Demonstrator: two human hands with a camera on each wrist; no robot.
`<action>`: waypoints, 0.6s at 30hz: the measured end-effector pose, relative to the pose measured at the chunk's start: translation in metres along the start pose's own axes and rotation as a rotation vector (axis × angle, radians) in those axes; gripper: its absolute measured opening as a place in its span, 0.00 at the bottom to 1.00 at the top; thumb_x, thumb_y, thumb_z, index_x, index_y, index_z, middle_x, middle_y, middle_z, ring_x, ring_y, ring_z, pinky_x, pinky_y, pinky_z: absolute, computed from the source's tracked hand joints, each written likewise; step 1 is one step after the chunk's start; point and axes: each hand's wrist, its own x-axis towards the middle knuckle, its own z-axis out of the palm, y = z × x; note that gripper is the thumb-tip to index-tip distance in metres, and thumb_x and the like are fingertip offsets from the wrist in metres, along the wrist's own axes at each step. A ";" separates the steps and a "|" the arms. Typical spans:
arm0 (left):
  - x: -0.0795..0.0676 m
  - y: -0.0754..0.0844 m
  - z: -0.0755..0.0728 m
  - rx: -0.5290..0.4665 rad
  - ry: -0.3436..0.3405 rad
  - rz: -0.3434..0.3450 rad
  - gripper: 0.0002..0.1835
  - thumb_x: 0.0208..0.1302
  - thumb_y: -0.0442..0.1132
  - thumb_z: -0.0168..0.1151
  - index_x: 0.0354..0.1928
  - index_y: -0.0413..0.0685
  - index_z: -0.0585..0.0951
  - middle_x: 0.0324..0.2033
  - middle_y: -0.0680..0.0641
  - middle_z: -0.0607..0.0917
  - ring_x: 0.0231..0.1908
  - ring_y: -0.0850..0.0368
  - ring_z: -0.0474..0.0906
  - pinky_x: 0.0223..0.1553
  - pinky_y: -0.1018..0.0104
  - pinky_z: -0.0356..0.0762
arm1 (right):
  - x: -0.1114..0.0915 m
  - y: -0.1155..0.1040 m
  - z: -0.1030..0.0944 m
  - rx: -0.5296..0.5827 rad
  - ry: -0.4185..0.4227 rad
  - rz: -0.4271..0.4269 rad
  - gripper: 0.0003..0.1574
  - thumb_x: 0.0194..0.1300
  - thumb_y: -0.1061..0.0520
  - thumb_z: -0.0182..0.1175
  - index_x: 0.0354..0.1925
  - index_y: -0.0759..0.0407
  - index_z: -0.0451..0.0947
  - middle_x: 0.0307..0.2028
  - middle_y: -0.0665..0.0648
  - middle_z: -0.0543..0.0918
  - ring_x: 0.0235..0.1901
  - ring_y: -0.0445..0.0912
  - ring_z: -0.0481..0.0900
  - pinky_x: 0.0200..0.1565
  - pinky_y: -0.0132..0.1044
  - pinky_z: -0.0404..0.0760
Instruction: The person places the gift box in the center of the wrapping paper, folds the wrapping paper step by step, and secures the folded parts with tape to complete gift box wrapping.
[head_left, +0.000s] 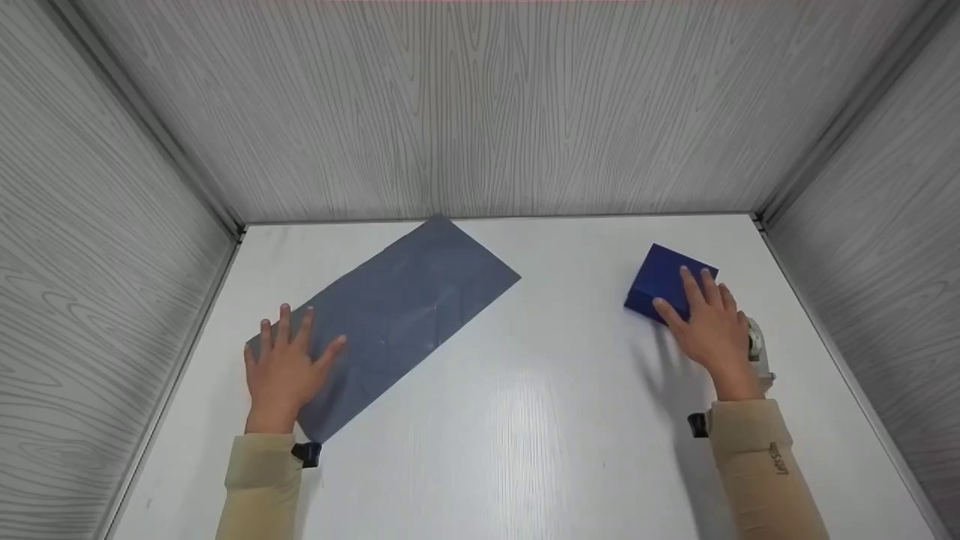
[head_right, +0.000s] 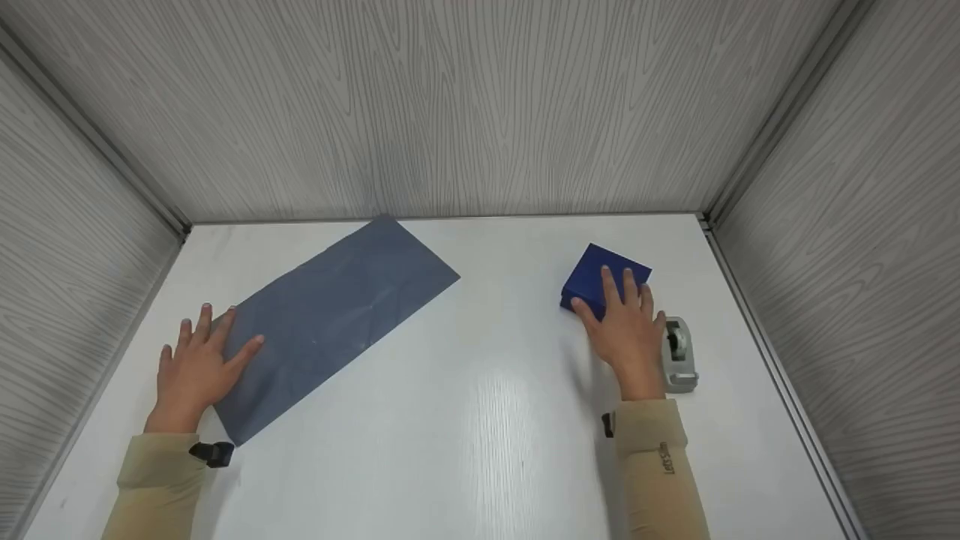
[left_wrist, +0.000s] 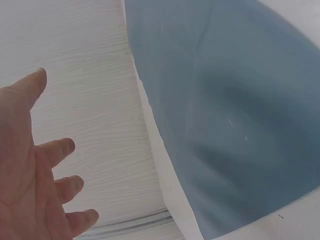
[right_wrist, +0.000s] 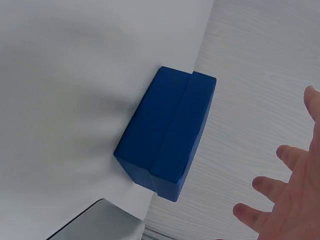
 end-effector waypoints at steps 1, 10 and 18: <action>-0.002 0.001 0.000 -0.008 0.000 -0.008 0.50 0.65 0.75 0.38 0.76 0.44 0.55 0.75 0.32 0.43 0.71 0.27 0.38 0.62 0.25 0.35 | -0.001 -0.003 0.003 0.007 0.012 -0.005 0.52 0.70 0.25 0.40 0.78 0.52 0.43 0.75 0.69 0.44 0.70 0.71 0.44 0.59 0.76 0.46; -0.023 0.004 0.003 -0.041 0.022 -0.093 0.47 0.68 0.68 0.49 0.74 0.38 0.57 0.69 0.24 0.55 0.64 0.23 0.58 0.59 0.26 0.52 | -0.003 -0.027 0.029 0.052 0.052 -0.043 0.50 0.71 0.29 0.46 0.76 0.58 0.53 0.72 0.71 0.54 0.67 0.72 0.55 0.57 0.72 0.59; -0.040 -0.003 0.012 -0.102 -0.050 -0.155 0.45 0.67 0.60 0.57 0.72 0.32 0.58 0.62 0.23 0.65 0.58 0.24 0.66 0.54 0.30 0.63 | -0.003 -0.040 0.054 0.071 -0.023 -0.061 0.49 0.70 0.30 0.49 0.74 0.59 0.55 0.70 0.70 0.58 0.65 0.71 0.59 0.57 0.71 0.61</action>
